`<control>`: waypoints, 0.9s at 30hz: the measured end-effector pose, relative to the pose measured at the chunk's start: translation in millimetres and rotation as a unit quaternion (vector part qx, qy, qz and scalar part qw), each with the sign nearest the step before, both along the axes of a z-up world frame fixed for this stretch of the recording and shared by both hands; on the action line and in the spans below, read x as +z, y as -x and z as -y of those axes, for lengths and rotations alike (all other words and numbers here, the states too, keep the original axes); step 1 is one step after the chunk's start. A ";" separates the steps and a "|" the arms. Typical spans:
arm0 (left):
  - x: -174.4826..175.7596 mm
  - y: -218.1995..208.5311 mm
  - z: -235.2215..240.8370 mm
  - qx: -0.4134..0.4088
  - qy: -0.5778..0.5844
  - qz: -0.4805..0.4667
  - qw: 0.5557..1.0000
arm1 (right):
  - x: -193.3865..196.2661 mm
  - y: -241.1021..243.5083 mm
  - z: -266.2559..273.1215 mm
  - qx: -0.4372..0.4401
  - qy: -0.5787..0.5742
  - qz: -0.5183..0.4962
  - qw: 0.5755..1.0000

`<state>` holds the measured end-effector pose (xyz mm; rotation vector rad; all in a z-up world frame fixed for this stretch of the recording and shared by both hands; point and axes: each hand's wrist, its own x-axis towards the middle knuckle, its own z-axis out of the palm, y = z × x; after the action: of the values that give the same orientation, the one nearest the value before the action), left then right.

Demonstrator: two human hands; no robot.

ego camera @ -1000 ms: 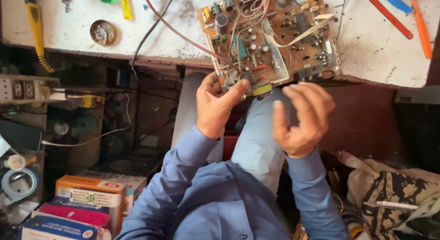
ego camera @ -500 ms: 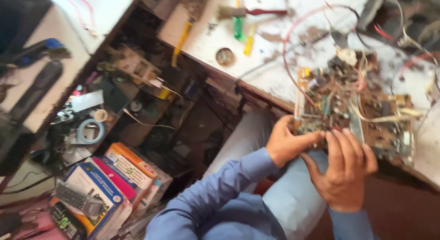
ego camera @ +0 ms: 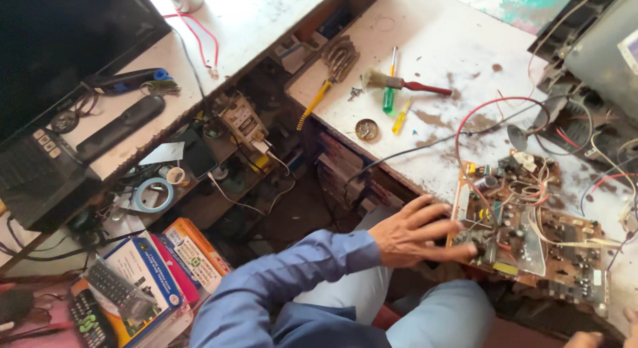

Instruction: The person cleans a circuit board with a brush, inspects components using a magnifying glass, and manipulates small parts and wires on the board. The person also uses a screwdriver to adjust components on the board.

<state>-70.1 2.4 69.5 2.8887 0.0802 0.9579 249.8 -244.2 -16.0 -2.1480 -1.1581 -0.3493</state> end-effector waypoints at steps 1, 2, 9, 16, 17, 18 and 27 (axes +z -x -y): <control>-2.4 -4.2 -4.8 0.015 -0.042 0.008 0.999 | -4.9 -2.8 -0.1 -0.002 0.008 -0.002 1.000; -4.5 -10.7 -9.3 0.029 -0.084 0.016 0.996 | -7.6 -5.3 -1.2 -0.003 0.016 -0.005 1.000; -18.1 -58.6 -46.8 -0.059 -0.190 0.025 0.980 | -13.9 -34.2 -0.5 -0.003 0.054 -0.016 0.998; -25.9 -67.9 -53.1 -0.104 -0.167 0.014 0.980 | 15.4 -43.4 10.3 0.061 0.091 -0.034 0.993; -25.7 -68.6 -52.7 -0.098 -0.166 0.016 0.981 | 19.8 -42.1 7.0 0.076 0.081 -0.018 0.994; -25.3 -69.3 -52.1 -0.092 -0.165 0.018 0.982 | 21.8 -35.2 6.5 0.105 0.050 0.020 0.993; -8.5 -70.5 -65.3 -0.172 -0.204 0.011 0.964 | 31.8 -2.2 12.6 0.012 0.074 0.122 0.990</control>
<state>0.4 67.7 61.1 3.0877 -0.6738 1.0355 252.0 -256.7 15.9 -2.2651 -1.3825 -0.5425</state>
